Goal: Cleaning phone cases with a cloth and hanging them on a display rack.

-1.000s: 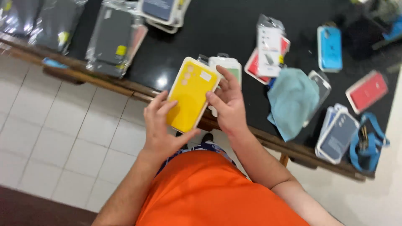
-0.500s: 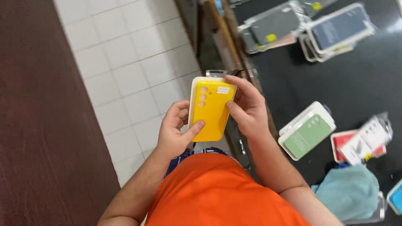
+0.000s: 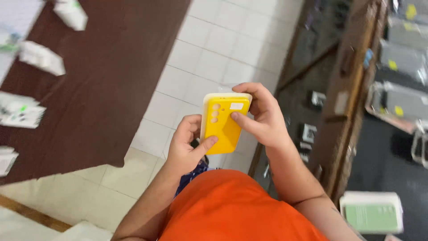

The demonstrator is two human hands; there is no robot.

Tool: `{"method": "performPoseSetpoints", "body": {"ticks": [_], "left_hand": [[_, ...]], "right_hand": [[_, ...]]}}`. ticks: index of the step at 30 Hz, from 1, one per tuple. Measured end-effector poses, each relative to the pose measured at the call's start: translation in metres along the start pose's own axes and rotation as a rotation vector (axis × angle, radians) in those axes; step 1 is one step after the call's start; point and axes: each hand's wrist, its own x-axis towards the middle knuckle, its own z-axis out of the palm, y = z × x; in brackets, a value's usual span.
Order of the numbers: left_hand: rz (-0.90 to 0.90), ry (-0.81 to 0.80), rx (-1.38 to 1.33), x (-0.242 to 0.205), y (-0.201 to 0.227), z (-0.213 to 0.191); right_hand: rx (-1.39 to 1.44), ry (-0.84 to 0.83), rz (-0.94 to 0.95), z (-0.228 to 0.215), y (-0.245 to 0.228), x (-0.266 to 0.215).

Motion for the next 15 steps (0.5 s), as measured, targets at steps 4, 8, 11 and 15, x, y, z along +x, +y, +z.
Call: {"method": "performPoseSetpoints", "body": {"ticks": [4,8,11,15], "left_hand": [[0.055,0.152,0.029,-0.003,0.022,-0.050],[0.135,0.273,0.118,0.004,0.032,-0.112],[0.172,0.367,0.156,0.002,0.042,-0.158],[0.199,0.535,0.168,-0.007,0.059,-0.196]], "right_hand": [[0.056,-0.117,-0.056,0.054,0.015,0.048],[0.083,-0.228,-0.083,0.112,0.028,0.109],[0.118,-0.307,-0.112,0.163,0.035,0.148],[0.159,-0.425,-0.138,0.222,0.038,0.185]]}}
